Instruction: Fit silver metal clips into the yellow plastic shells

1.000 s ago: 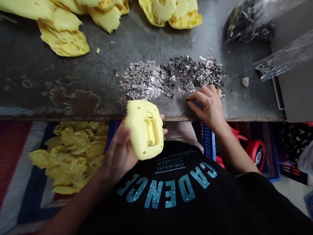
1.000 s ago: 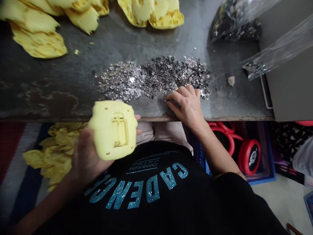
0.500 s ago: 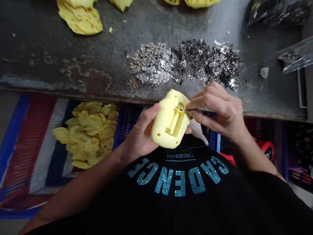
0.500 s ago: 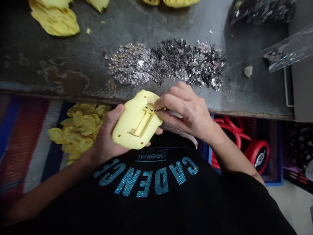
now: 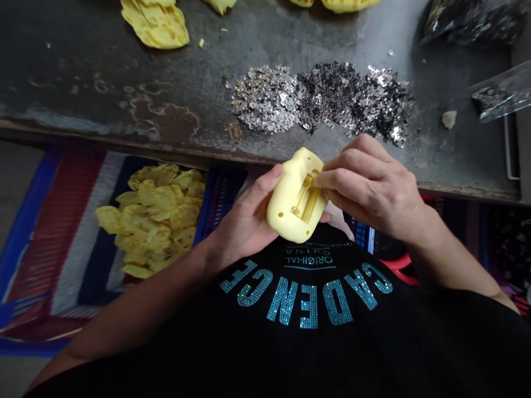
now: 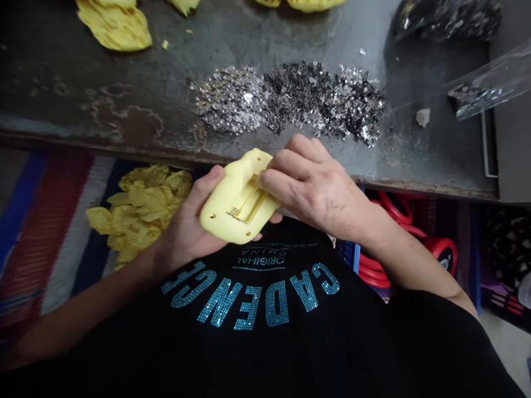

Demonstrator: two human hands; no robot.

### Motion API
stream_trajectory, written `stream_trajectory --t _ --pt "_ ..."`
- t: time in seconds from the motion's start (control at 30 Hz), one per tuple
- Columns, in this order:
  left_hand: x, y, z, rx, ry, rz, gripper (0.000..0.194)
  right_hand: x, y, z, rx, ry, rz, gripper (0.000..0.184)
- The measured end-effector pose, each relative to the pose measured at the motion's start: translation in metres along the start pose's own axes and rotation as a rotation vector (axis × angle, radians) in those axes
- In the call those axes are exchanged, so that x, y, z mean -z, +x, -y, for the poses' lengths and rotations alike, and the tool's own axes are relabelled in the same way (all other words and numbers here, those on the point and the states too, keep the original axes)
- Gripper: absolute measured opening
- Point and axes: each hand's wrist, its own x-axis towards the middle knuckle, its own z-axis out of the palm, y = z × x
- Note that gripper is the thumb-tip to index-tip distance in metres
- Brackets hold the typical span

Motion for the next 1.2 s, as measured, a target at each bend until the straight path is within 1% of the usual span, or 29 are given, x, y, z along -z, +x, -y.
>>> stream_trajectory --t 0.1,0.2,0.27,0.33,0.4,0.43,0.5,0.57,0.6,0.67,0.77,0.83,0.93,1.03,1.13,1.2 --pt "-0.003 -0.001 0.001 -0.016 0.046 -0.049 0.065 -0.001 -0.002 0.004 -0.094 0.040 0.034 0.018" --pt "-0.004 0.000 0.001 -0.028 0.045 -0.045 0.064 -0.002 -0.007 0.008 -0.142 0.056 0.027 0.017" --pt "-0.004 0.001 0.002 -0.032 0.027 -0.031 0.060 -0.002 -0.011 0.010 -0.141 0.040 -0.016 0.016" --pt "-0.004 0.002 0.003 -0.042 0.011 -0.021 0.058 -0.004 -0.015 0.011 -0.158 0.030 -0.092 0.014" --pt "-0.003 0.002 0.004 -0.049 0.014 -0.031 0.060 -0.007 -0.017 0.008 -0.204 0.065 -0.176 0.011" --pt "-0.003 0.002 0.005 -0.053 0.022 -0.044 0.061 -0.009 -0.017 0.005 -0.231 0.117 -0.203 0.012" --pt "-0.003 0.000 0.007 -0.075 0.056 -0.089 0.065 -0.015 -0.016 -0.003 -0.287 0.274 -0.204 0.028" --pt "-0.004 -0.003 0.008 -0.114 0.111 -0.147 0.067 -0.022 -0.014 -0.011 -0.341 0.437 -0.151 0.046" --pt "-0.004 -0.004 0.009 -0.136 0.137 -0.165 0.068 -0.026 -0.012 -0.014 -0.362 0.496 -0.127 0.051" --pt "-0.004 -0.007 0.010 -0.180 0.175 -0.174 0.068 -0.034 -0.011 -0.017 -0.398 0.556 -0.113 0.055" --pt "0.000 -0.012 0.012 -0.222 0.225 -0.118 0.062 -0.043 -0.010 -0.016 -0.458 0.573 -0.178 0.056" --pt "0.005 -0.017 0.013 -0.203 0.278 -0.089 0.058 -0.049 -0.011 -0.015 -0.476 0.570 -0.258 0.052" --pt "0.011 -0.022 0.012 -0.198 0.353 -0.103 0.053 -0.056 -0.013 -0.013 -0.453 0.574 -0.349 0.048" --pt "0.017 -0.021 0.012 -0.229 0.394 -0.128 0.054 -0.061 -0.015 -0.013 -0.460 0.547 -0.377 0.051" --pt "0.026 -0.016 0.013 -0.202 0.383 -0.102 0.051 -0.063 -0.015 -0.014 -0.484 0.513 -0.393 0.054" --pt "0.033 -0.013 0.013 -0.187 0.338 -0.071 0.047 -0.064 -0.013 -0.014 -0.488 0.513 -0.384 0.054"
